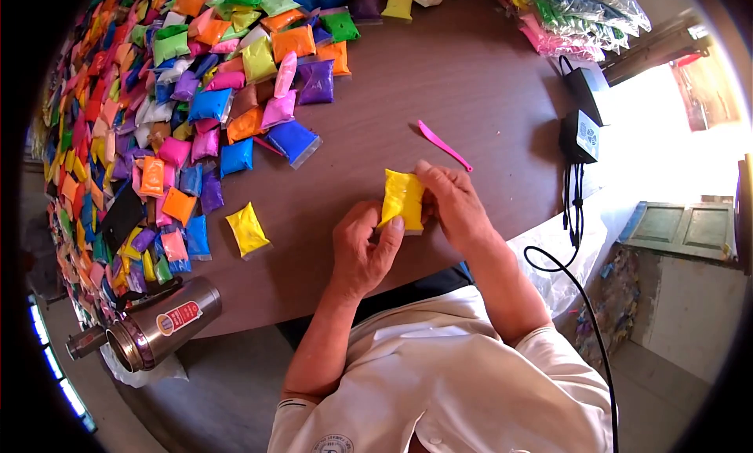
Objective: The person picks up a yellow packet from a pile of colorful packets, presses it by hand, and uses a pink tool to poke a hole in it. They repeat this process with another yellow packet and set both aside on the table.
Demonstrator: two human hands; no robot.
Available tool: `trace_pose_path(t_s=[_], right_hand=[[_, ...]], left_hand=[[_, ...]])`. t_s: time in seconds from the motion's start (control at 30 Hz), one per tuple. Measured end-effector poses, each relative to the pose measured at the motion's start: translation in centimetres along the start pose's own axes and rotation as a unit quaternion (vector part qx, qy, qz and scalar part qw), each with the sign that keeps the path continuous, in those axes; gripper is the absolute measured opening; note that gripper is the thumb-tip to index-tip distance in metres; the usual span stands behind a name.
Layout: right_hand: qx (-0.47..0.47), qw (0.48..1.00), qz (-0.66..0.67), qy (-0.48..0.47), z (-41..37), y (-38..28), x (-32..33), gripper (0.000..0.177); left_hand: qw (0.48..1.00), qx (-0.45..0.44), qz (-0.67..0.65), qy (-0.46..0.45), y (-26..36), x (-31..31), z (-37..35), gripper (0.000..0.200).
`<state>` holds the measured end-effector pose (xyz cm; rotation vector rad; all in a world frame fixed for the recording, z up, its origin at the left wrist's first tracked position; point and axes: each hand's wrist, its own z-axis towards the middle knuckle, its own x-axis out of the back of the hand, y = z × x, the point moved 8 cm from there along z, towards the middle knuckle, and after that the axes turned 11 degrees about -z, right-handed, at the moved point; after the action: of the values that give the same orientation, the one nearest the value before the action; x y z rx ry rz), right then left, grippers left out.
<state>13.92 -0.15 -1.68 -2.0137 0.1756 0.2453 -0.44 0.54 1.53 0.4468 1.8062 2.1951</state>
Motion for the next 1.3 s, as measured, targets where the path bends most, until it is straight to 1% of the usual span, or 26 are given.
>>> trace_pose_path(t_s=[0.13,0.2,0.27,0.37,0.43,0.47,0.53,0.6,0.67,0.77,0.93,1.0,1.03,1.07,1.13,1.2,1.27,1.3], right_hand=[[-0.018,1.0,-0.006,-0.014,-0.1,-0.1,-0.6,0.03],[0.079,0.995,-0.064,-0.022,-0.6,-1.9,-2.3,0.041],[0.071,0.995,-0.062,-0.04,-0.3,-1.2,-2.2,0.04],[0.086,0.993,-0.048,-0.059,-0.2,-0.7,-2.4,0.035],[0.106,0.993,0.017,-0.046,-0.2,-0.9,-2.6,0.029],[0.106,0.993,0.018,-0.047,-0.2,-0.9,-2.7,0.029],[0.121,0.993,0.011,0.01,-0.2,-1.2,-2.1,0.026],[0.111,0.994,0.005,0.016,0.0,-1.1,-2.0,0.025],[0.102,0.994,-0.003,0.026,0.0,-1.0,-1.8,0.024],[0.113,0.993,0.008,0.036,0.1,-1.0,-1.8,0.022],[0.14,0.989,-0.026,0.029,-0.9,-2.2,-2.5,0.024],[0.135,0.99,-0.028,0.018,-1.2,-2.5,-2.5,0.026],[0.133,0.991,-0.029,0.018,-1.2,-2.6,-2.4,0.027],[0.131,0.991,-0.024,0.004,-1.4,-3.0,-2.4,0.027],[0.051,0.99,-0.134,0.01,-1.4,-2.5,-1.7,0.028],[0.061,0.988,-0.141,-0.015,-1.3,-2.3,-1.6,0.028],[0.07,0.985,-0.151,-0.033,-1.2,-2.1,-1.9,0.028],[0.099,0.983,-0.153,-0.032,-1.3,-2.3,-1.9,0.028]], left_hand=[[1.0,-0.002,-0.005,-0.005,-0.4,-0.1,0.0,0.027],[1.0,-0.026,0.0,0.005,-0.2,0.0,0.1,0.024],[1.0,-0.023,-0.006,0.008,0.1,-0.1,0.1,0.022],[1.0,-0.017,-0.006,0.008,0.4,-0.2,0.1,0.019],[1.0,-0.014,0.004,0.005,0.5,-0.1,0.1,0.018],[1.0,-0.005,0.005,0.002,0.3,-0.1,0.1,0.019],[1.0,0.005,0.008,0.0,0.0,0.0,0.1,0.02],[1.0,-0.011,-0.005,0.015,-0.1,0.0,0.0,0.021],[1.0,-0.004,0.0,0.009,0.0,0.0,0.0,0.022],[1.0,-0.002,-0.002,0.008,-0.1,0.0,0.1,0.022],[1.0,0.003,-0.007,0.023,0.3,0.3,-0.1,0.021],[0.999,0.021,-0.047,0.001,0.0,0.0,0.0,0.021],[0.999,0.0,-0.042,0.012,0.4,0.1,0.0,0.019],[0.999,0.002,-0.031,0.022,0.3,0.3,-0.1,0.019],[1.0,0.0,-0.019,0.019,0.4,0.3,-0.1,0.018],[1.0,-0.003,-0.005,0.028,0.7,0.4,-0.1,0.017],[0.997,-0.055,0.054,-0.012,0.8,-0.1,-0.1,0.017],[0.997,-0.06,0.044,-0.013,0.8,0.0,-0.1,0.016]])
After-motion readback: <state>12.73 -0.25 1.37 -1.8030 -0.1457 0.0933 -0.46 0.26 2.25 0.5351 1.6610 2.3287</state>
